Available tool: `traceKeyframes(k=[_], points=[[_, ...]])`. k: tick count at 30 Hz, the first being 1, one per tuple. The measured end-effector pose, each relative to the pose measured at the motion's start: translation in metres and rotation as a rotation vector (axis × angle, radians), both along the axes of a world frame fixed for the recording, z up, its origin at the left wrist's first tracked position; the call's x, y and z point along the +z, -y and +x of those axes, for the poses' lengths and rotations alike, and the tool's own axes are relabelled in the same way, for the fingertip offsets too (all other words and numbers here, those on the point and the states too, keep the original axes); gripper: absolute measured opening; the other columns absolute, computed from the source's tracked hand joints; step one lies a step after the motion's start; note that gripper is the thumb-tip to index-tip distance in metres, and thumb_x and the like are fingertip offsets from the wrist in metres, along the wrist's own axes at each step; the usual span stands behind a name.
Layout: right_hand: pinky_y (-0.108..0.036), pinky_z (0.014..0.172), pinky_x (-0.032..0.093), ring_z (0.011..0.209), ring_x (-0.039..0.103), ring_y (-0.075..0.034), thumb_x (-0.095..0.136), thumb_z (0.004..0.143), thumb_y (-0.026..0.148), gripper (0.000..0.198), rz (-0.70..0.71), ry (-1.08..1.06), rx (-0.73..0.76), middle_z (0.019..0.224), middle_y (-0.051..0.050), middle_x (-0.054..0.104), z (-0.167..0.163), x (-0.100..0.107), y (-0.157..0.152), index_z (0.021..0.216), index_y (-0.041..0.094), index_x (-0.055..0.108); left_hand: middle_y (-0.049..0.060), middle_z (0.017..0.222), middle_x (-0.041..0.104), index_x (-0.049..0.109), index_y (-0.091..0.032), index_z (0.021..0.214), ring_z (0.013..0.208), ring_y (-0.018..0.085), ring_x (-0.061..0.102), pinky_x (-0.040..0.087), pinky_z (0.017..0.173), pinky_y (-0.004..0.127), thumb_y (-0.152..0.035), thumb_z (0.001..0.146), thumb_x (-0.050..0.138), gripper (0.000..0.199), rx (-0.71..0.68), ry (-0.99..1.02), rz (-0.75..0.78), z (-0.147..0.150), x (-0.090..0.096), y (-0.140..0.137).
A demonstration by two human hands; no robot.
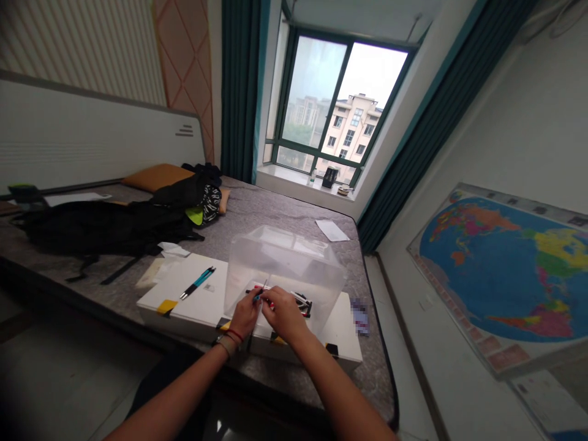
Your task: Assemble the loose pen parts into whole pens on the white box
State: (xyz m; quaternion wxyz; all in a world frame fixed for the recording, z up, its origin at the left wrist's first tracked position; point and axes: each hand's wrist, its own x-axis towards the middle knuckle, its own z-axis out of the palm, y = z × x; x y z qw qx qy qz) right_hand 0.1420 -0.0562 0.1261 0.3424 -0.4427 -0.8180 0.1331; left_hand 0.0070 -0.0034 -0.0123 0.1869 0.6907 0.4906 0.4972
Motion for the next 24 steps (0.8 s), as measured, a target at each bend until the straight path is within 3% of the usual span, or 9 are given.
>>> traceKeyframes(k=[8,14,24], points=[[-0.022,0.074,0.042,0.080,0.056,-0.013,0.054,0.081,0.011,0.019,-0.050,0.371,0.063,0.086,-0.005,0.059,-0.008,0.015,-0.022,0.093,0.016,0.067,0.010,0.108,0.066,0.055,-0.017,0.116,0.100,0.022,0.063,0.050,0.088,0.036,-0.015,0.085,0.040,0.035,-0.001,-0.073,-0.006,0.000,-0.002,-0.001],[-0.021,0.072,0.040,0.078,0.056,-0.013,0.052,0.084,0.015,0.016,-0.055,0.453,0.039,0.085,-0.006,0.058,-0.005,0.037,-0.026,0.087,0.013,0.067,0.008,0.109,0.067,0.055,-0.020,0.116,0.099,0.022,0.064,0.050,0.086,0.035,-0.017,0.086,0.042,0.033,0.021,-0.097,-0.036,0.001,0.002,0.000],[-0.023,0.072,0.040,0.078,0.058,-0.015,0.052,0.081,0.012,0.016,-0.075,0.600,0.026,0.086,-0.009,0.061,-0.018,0.030,-0.025,0.087,0.011,0.067,0.010,0.102,0.068,0.056,-0.017,0.115,0.096,0.023,0.064,0.050,0.080,0.033,-0.022,0.089,0.040,0.031,0.027,-0.120,-0.065,0.000,0.006,0.001]])
